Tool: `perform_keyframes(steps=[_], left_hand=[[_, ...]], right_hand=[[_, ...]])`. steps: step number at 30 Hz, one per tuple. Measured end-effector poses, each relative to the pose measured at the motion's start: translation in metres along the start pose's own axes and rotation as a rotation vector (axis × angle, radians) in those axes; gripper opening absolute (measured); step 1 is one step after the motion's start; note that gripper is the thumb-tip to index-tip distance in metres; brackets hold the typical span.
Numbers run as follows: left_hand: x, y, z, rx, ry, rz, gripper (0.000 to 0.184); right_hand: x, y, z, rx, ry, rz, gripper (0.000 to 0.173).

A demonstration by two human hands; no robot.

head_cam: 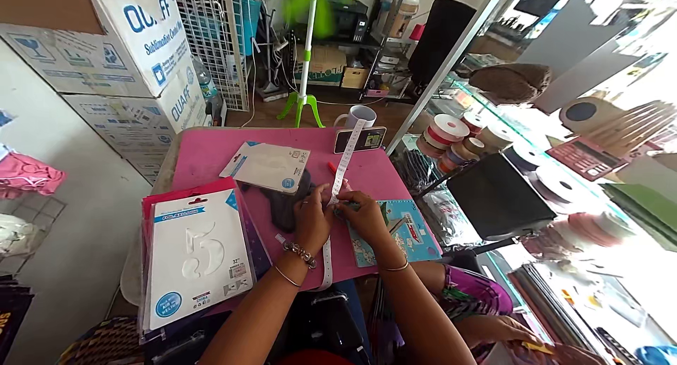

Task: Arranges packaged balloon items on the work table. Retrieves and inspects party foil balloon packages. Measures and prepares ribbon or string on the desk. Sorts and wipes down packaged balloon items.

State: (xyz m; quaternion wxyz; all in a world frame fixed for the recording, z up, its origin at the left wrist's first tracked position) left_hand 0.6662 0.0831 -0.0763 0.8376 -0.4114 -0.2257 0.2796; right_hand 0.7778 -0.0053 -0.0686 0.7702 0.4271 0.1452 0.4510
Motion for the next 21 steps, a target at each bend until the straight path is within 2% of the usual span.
perform_keyframes(steps=[11, 21], left_hand=[[0.001, 0.001, 0.001, -0.009, -0.008, 0.002, 0.050], [0.001, 0.001, 0.000, -0.013, 0.004, 0.005, 0.051]], right_hand=[[-0.012, 0.014, 0.007, -0.119, -0.200, 0.127, 0.018], [-0.016, 0.016, 0.007, -0.118, -0.248, 0.159, 0.015]])
Point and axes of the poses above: each hand's wrist, its own x-axis towards the middle knuckle, its own z-axis out of the back of the hand, y = z × x, the point moved 10 cm from there along x, towards the middle knuckle, and after that the axes turned 4 degrees about y, right-handed, at the moved point
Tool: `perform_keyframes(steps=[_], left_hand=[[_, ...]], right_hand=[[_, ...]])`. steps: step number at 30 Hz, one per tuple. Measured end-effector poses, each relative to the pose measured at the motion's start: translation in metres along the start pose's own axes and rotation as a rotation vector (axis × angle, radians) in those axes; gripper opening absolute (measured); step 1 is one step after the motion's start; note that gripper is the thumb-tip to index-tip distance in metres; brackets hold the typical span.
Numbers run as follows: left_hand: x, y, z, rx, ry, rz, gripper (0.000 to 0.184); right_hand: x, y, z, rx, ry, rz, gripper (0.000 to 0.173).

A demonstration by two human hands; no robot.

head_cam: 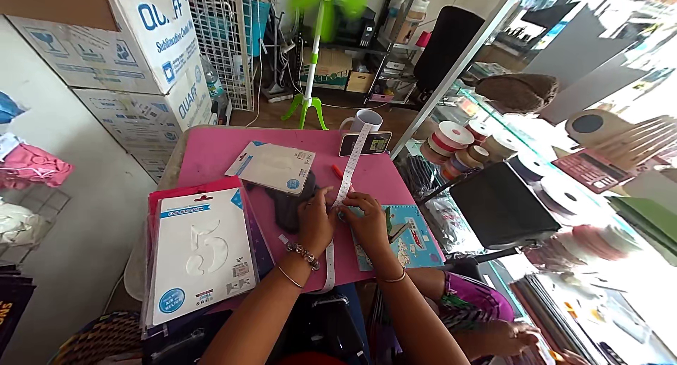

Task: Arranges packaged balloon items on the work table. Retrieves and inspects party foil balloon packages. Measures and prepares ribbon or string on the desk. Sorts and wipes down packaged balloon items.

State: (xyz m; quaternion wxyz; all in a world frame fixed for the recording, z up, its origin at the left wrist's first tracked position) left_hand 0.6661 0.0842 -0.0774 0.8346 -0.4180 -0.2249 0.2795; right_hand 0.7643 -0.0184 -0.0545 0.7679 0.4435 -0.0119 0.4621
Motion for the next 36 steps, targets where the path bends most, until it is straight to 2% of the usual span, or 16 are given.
perform_keyframes(steps=[20, 36], left_hand=[[-0.0004, -0.0004, 0.0010, -0.019, -0.016, 0.000, 0.050], [-0.0010, -0.0015, 0.0019, -0.021, -0.016, -0.002, 0.046]], right_hand=[[-0.0032, -0.0021, 0.0010, 0.033, -0.023, -0.034, 0.018], [-0.0017, -0.0089, -0.0032, 0.085, -0.009, -0.046, 0.014]])
Point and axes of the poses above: each hand's wrist, its own x-axis towards the middle knuckle, its own z-axis out of the back of the hand, y = z × x, the point moved 10 cm from there along x, towards the middle knuckle, and after that the axes turned 4 degrees about y, right-handed, at the moved point
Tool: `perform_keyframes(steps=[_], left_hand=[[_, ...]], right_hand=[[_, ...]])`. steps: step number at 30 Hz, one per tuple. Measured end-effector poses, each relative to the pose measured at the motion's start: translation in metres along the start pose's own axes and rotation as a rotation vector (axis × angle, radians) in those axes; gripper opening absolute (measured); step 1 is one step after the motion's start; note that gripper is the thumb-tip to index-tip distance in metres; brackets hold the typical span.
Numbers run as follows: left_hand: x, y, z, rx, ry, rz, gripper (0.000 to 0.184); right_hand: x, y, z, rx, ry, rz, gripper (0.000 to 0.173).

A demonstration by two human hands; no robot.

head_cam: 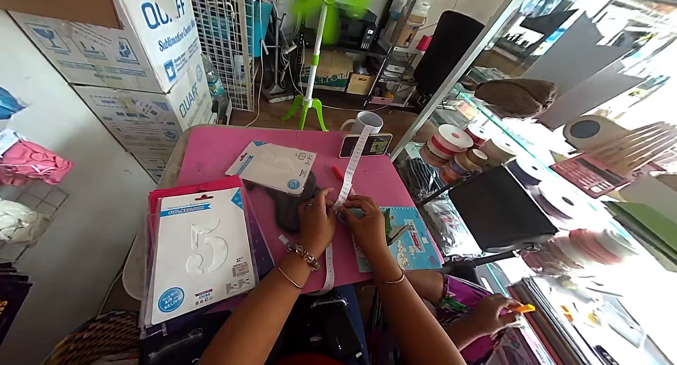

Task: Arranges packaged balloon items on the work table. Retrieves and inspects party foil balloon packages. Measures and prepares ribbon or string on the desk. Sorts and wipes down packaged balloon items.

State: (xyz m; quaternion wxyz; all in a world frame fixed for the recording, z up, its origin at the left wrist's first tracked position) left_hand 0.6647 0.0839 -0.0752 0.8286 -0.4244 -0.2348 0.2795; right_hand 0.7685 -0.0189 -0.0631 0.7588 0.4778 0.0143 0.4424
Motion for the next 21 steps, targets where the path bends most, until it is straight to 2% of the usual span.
perform_keyframes(steps=[21], left_hand=[[-0.0012, -0.0001, 0.0003, 0.001, -0.012, -0.003, 0.045]], right_hand=[[-0.0019, -0.0017, -0.0018, 0.005, -0.006, 0.015, 0.011]])
Point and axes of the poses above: each hand's wrist, its own x-axis towards the middle knuckle, its own z-axis out of the back of the hand, y = z × x, the point moved 10 cm from there along x, towards the middle knuckle, and after that the axes turned 4 degrees about y, right-handed, at the moved point
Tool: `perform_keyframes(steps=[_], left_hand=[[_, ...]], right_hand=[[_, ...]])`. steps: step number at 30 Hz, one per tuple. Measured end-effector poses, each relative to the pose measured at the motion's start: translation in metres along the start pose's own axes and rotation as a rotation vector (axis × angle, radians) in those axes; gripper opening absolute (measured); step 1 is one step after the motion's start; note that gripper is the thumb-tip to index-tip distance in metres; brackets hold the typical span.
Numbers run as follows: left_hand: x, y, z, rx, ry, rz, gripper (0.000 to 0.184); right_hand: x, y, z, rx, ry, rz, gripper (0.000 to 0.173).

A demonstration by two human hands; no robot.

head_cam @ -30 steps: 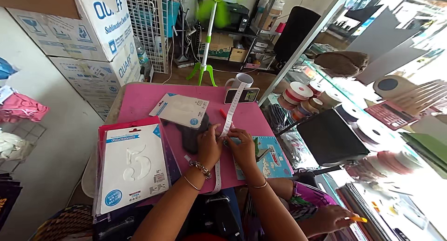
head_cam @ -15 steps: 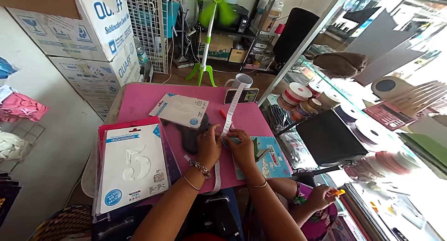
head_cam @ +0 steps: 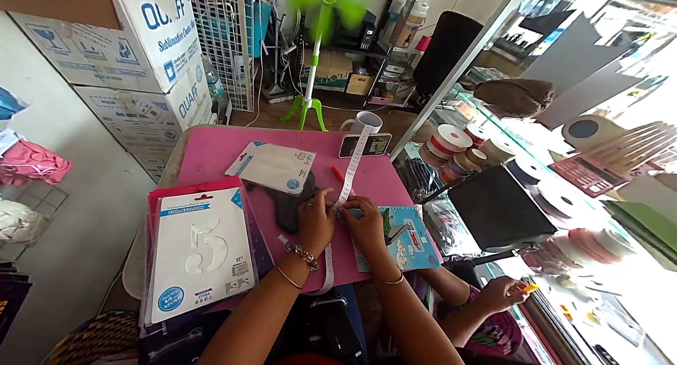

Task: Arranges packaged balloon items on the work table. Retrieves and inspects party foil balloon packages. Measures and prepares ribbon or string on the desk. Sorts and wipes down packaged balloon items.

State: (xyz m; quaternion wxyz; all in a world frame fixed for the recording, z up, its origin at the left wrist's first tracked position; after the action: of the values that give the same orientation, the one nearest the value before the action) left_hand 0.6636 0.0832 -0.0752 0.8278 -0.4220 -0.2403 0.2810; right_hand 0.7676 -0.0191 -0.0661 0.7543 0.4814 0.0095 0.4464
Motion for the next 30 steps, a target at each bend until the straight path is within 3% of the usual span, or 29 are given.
perform_keyframes(steps=[5, 13, 21, 30], left_hand=[[0.000, 0.001, 0.000, -0.011, -0.010, -0.004, 0.045], [0.002, 0.010, 0.007, -0.296, -0.076, 0.015, 0.042], [0.003, 0.013, 0.006, -0.436, -0.051, 0.006, 0.045], [0.003, 0.011, 0.004, -0.315, -0.039, -0.026, 0.042]], right_hand=[[0.000, -0.001, 0.001, 0.024, -0.011, -0.009, 0.013], [-0.002, -0.004, -0.006, 0.331, 0.071, -0.086, 0.026], [0.000, -0.008, -0.011, 0.268, 0.113, -0.071, 0.032], [0.001, -0.007, -0.007, 0.383, 0.058, -0.037, 0.025]])
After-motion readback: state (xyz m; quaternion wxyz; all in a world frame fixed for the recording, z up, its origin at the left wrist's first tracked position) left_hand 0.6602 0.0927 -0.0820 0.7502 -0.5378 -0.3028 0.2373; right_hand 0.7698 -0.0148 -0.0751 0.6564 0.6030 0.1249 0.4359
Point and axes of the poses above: each hand's wrist, its own x-axis towards the middle knuckle, its own z-axis out of the back of the hand, y = z × x, the point moved 10 cm from there along x, towards the middle knuckle, and after that the axes turned 4 degrees about y, right-handed, at the moved point
